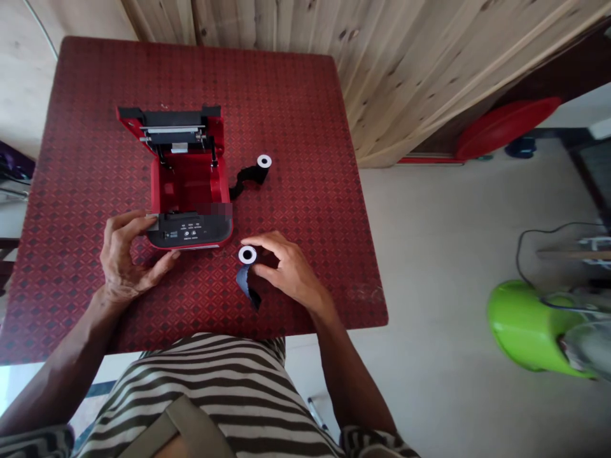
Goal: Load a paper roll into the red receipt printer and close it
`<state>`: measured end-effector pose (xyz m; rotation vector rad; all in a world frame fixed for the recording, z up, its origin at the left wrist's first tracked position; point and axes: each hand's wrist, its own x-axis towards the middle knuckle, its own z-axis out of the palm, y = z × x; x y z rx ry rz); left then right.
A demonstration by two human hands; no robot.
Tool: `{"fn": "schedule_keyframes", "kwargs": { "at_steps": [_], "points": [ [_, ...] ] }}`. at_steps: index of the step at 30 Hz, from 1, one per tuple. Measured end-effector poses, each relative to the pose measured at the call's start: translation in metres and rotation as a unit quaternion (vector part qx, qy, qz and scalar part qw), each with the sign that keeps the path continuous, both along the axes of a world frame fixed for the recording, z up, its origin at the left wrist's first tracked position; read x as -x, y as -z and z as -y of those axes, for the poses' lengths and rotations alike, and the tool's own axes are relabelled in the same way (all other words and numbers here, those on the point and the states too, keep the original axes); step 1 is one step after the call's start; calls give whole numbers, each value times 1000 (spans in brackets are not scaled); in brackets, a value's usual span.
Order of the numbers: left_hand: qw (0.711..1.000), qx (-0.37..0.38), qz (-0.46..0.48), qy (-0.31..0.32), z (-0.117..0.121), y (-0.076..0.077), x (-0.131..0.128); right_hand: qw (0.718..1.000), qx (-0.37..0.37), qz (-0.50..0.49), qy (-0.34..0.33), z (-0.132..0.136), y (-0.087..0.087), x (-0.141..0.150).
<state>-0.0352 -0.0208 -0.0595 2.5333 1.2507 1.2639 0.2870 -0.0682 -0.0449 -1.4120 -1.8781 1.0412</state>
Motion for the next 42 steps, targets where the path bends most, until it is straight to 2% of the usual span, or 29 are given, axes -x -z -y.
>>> {"fn": "schedule_keyframes", "kwargs": {
  "at_steps": [2,4,9,11,12,14,17,20,25,30,34,39,42],
  "points": [
    [1000,-9,-1,4,0,1,0,1000,-7,-8,-5,-2,-2,4],
    [1000,-9,2,6,0,2,1,999,-18,-17,-25,-4,-14,1],
    [1000,0,9,11,2,4,1,989,-113,-9,-93,-24,-80,1],
    [1000,4,6,8,2,4,1,979,-170,43,-109,-41,-98,16],
    [1000,7,5,10,3,4,1,971,-195,75,-115,-51,-101,26],
    [1000,13,6,12,4,5,2,955,-231,137,-126,-71,-99,48],
    [1000,24,9,6,5,7,2,936,-240,216,-139,-97,-84,76],
    [999,42,12,0,7,8,2,922,-220,279,-153,-113,-74,91],
    [999,44,22,8,7,7,1,903,-158,363,-166,-124,-73,105],
    [999,40,21,11,6,6,0,909,-111,372,-153,-134,-68,111],
    [999,34,28,19,5,6,0,905,-129,371,-161,-141,-62,109],
    [999,35,31,16,4,7,0,908,-93,368,-176,-144,-70,110],
    [999,32,25,15,4,6,0,920,-79,337,-184,-140,-75,105]
  ]
}}
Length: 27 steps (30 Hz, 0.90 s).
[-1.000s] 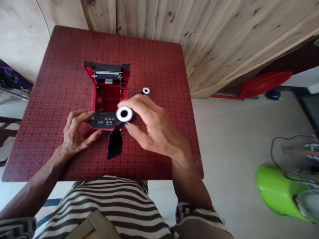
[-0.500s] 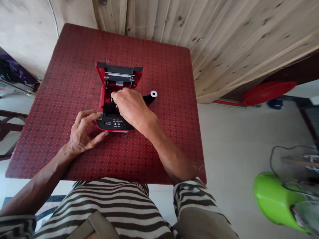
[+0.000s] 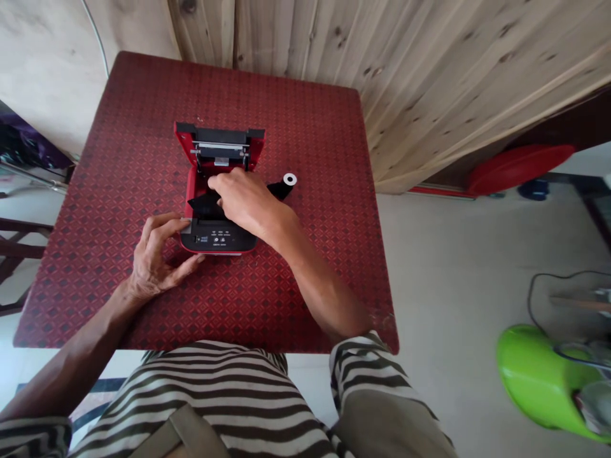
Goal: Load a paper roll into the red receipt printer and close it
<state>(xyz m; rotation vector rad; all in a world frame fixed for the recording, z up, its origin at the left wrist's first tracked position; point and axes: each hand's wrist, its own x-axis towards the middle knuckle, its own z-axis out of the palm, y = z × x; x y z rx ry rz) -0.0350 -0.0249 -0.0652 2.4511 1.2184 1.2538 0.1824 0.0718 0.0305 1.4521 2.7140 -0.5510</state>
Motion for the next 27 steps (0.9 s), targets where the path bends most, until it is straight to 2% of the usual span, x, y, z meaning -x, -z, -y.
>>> {"fn": "schedule_keyframes", "kwargs": {
  "at_steps": [2,5,7,9,12,15,17,20,23,27],
  "points": [
    [1000,5,1,4,1,-1,1,998,4,-63,-19,6,-3,-10],
    [999,39,26,12,3,-7,4,978,12,-188,-91,17,-5,-28],
    [996,70,60,21,1,-17,7,962,9,-245,-124,23,-4,-37],
    [992,87,88,23,-8,-33,8,955,-17,-273,-116,26,1,-42],
    [996,54,69,3,-37,-65,3,949,-83,-294,-73,30,12,-40],
    [1000,10,14,-19,-81,-89,-7,943,-153,-291,-51,38,17,-33],
    [1000,2,-8,-6,-109,-95,-12,943,-199,-263,-56,45,17,-29],
    [997,72,-7,35,-129,-93,-18,941,-269,-193,-71,55,15,-22],
    [994,97,-17,38,-119,-93,-21,927,-334,-159,-65,64,16,-17],
    [994,70,-38,76,-82,-92,-17,916,-360,-170,-54,77,25,-17]
  ]
}}
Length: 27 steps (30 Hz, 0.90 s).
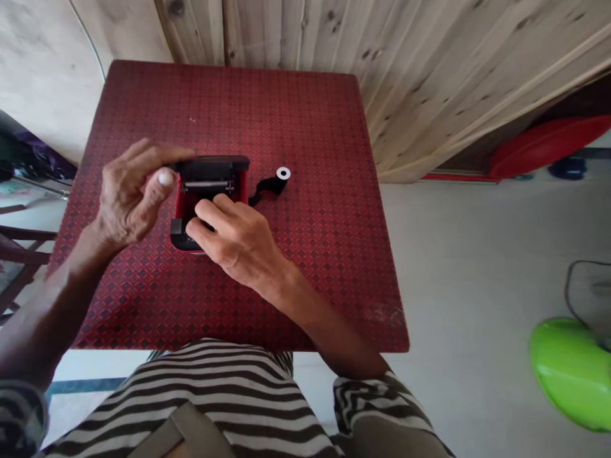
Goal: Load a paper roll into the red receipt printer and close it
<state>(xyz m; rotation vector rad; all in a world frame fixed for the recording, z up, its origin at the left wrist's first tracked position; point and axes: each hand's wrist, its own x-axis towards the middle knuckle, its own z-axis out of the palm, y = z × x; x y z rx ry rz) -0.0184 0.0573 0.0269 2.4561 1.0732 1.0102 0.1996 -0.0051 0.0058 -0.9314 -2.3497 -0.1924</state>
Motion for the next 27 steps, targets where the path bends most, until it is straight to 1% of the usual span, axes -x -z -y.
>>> {"fn": "schedule_keyframes", "kwargs": {
  "at_steps": [2,4,7,9,13,16,20,23,25,27],
  "points": [
    [1000,-4,-3,23,16,8,5,1000,10,-6,1,7,5,-1],
    [999,-4,-16,39,26,19,10,1000,18,-14,8,12,9,-2],
    [997,-31,-37,60,33,35,17,999,18,-32,14,14,11,-3],
    [995,-51,-49,70,33,40,20,999,21,-43,12,14,11,-4],
    [991,-81,-75,75,31,41,20,998,38,-56,13,13,10,-6],
    [990,-89,-78,71,30,41,18,996,52,-73,10,13,10,-8],
    [994,-75,-53,63,31,45,16,994,67,-89,6,13,11,-9],
    [993,-66,-77,54,32,48,17,991,86,-101,-1,14,10,-11],
    [994,-61,-78,53,35,49,17,988,79,-130,1,16,9,-14],
    [995,-49,-58,57,42,48,17,981,67,-183,20,20,9,-20]
  ]
}}
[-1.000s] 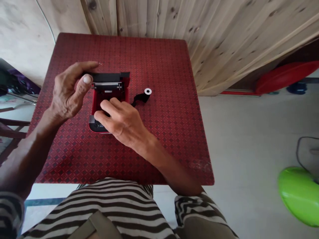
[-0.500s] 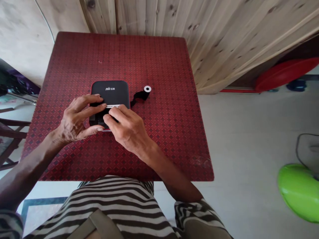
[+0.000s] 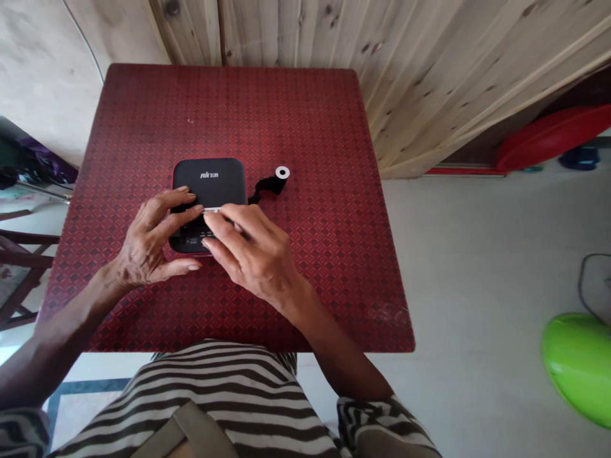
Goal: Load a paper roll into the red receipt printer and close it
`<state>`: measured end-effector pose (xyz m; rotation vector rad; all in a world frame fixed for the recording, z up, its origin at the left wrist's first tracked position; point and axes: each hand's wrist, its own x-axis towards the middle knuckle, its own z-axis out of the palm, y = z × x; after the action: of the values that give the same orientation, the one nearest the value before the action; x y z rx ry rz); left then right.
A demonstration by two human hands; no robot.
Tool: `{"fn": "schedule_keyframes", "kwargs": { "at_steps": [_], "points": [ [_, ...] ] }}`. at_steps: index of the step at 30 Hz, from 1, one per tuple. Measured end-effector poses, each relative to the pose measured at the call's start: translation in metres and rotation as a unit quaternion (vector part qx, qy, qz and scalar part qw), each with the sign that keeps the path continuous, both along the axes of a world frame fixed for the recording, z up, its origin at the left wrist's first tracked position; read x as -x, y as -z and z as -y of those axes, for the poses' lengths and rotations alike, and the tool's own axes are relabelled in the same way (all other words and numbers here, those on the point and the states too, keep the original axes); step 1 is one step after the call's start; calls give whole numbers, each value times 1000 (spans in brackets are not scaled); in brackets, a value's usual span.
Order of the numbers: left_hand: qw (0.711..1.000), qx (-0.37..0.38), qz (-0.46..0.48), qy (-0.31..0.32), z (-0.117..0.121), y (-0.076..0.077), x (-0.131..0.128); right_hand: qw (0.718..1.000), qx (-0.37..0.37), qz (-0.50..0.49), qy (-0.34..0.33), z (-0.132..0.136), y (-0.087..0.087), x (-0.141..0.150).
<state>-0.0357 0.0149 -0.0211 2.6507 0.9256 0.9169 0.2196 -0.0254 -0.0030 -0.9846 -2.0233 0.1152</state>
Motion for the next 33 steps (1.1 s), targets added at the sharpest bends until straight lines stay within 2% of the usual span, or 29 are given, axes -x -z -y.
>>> {"fn": "schedule_keyframes", "kwargs": {
  "at_steps": [3,6,10,14,27,33],
  "points": [
    [998,0,36,-41,16,0,1,993,14,-94,68,10,8,-14],
    [992,-36,68,-98,30,7,4,978,87,-135,133,23,27,-28],
    [988,-86,52,-121,35,23,4,966,197,-102,134,35,60,-34],
    [985,-97,49,-134,33,30,2,969,207,-65,121,33,79,-29],
    [982,-100,65,-145,35,28,-4,967,212,-38,138,29,82,-26],
    [980,-70,79,-166,37,28,-3,967,205,-39,145,29,86,-25]
  ]
}}
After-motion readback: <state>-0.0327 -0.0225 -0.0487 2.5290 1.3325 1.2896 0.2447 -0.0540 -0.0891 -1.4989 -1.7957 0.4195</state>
